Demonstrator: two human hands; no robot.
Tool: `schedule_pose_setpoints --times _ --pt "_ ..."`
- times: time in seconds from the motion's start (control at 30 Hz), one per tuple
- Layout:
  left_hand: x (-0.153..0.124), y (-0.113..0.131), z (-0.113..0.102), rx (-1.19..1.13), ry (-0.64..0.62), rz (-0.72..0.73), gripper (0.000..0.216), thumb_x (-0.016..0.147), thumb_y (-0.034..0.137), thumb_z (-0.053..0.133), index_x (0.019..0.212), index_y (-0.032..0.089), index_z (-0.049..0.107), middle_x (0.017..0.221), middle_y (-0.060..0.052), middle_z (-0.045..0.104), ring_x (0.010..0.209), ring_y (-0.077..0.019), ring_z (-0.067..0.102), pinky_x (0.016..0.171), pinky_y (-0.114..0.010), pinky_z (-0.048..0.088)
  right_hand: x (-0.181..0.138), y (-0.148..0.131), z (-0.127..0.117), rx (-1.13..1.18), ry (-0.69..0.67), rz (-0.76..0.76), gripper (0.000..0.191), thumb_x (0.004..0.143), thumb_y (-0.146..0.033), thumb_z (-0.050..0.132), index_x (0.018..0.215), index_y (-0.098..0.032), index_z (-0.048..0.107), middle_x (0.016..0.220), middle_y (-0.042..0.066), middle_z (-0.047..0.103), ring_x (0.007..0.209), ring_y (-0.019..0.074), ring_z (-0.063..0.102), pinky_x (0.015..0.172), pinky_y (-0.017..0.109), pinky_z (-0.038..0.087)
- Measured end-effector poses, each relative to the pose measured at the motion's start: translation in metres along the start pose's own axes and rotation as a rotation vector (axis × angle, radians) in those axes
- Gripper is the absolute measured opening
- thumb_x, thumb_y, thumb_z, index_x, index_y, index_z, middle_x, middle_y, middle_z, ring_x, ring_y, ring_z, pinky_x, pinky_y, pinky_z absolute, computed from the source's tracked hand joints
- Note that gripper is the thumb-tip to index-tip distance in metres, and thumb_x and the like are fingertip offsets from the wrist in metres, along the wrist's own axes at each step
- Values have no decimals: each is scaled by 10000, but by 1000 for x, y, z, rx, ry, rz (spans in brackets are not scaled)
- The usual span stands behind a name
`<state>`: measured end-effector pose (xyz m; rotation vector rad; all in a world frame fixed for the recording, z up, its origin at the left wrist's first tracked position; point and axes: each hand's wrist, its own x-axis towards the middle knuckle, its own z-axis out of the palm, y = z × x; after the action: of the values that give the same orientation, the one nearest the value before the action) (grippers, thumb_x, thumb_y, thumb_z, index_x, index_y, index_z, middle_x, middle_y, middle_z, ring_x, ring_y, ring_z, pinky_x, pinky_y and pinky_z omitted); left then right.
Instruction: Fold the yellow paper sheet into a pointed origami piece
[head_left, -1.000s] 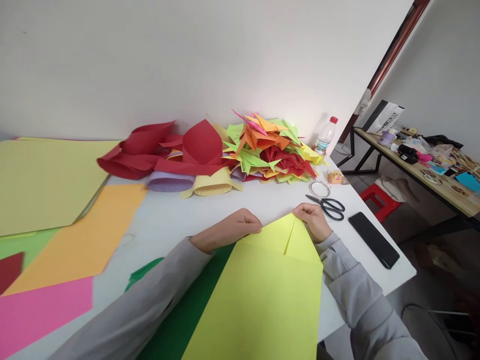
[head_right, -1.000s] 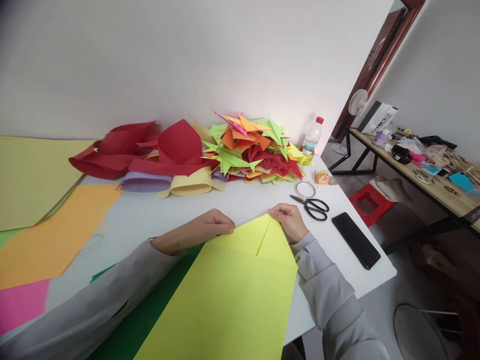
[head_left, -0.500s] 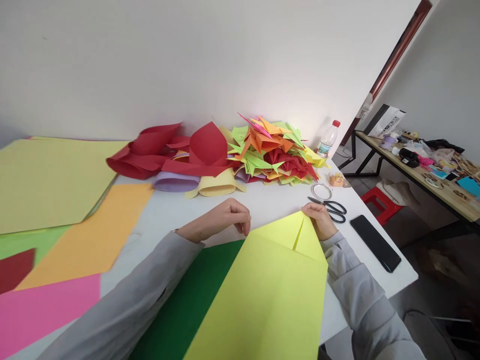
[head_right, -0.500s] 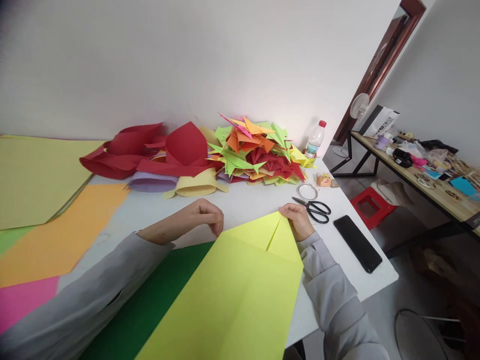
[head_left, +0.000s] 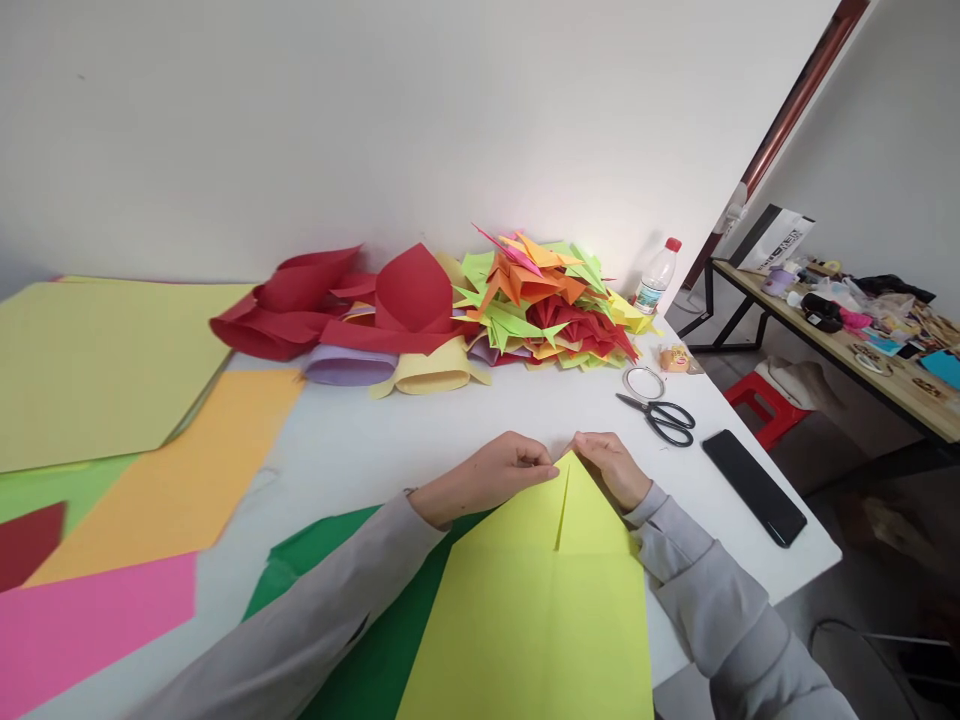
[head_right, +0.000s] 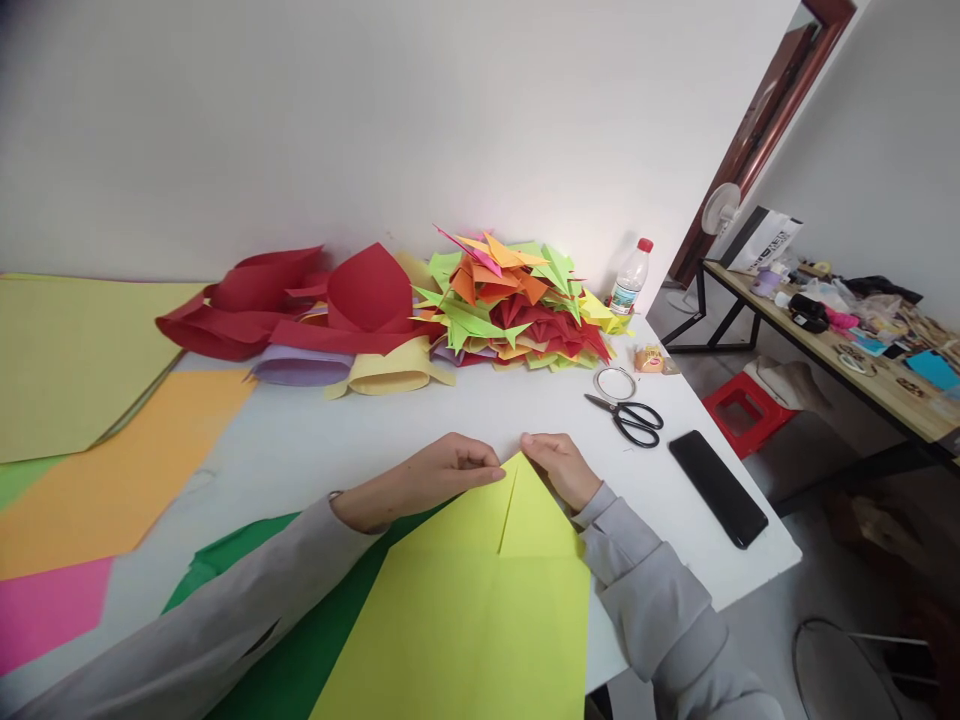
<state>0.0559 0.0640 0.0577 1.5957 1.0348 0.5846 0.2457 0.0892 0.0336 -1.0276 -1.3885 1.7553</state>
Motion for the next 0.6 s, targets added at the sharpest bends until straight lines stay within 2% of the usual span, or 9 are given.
schedule_pose_setpoints --times 0.1,0.2,0.3,0.5,0.6 --pt "1 0 0 -10 14 -11 390 739 533 574 605 167 552 553 46 415 541 -107 347 499 -238 270 1 -1 -1 -93 -8 -61 498 591 -619 787 589 -168 575 506 -53 499 458 72 371 449 213 282" --pt "2 0 5 -37 25 -31 420 720 566 590 588 177 504 551 52 382 539 -104 327 490 -238 249 1 -1 -1 -155 -11 -105 512 635 -641 745 574 -182 526 489 -73 426 461 68 319 448 215 250" --pt "3 0 11 -33 57 -41 459 688 593 618 569 187 442 550 60 335 537 -98 303 482 -235 219 1 0 1 -178 -19 -109 531 657 -665 712 576 -184 503 508 -72 415 477 69 320 454 217 251" --pt "3 -4 14 6 107 -36 436 716 536 581 539 198 370 535 67 285 503 -87 285 457 -226 203 -1 -1 4 -195 -39 -105 515 667 -658 711 647 -161 580 556 -57 490 508 69 377 481 209 304" --pt "4 -7 9 55 212 1 415 721 522 551 533 203 364 528 64 288 492 -90 303 442 -220 228 0 -2 0 -163 -19 -104 467 671 -611 732 740 -161 628 645 -27 590 557 90 475 520 218 371"
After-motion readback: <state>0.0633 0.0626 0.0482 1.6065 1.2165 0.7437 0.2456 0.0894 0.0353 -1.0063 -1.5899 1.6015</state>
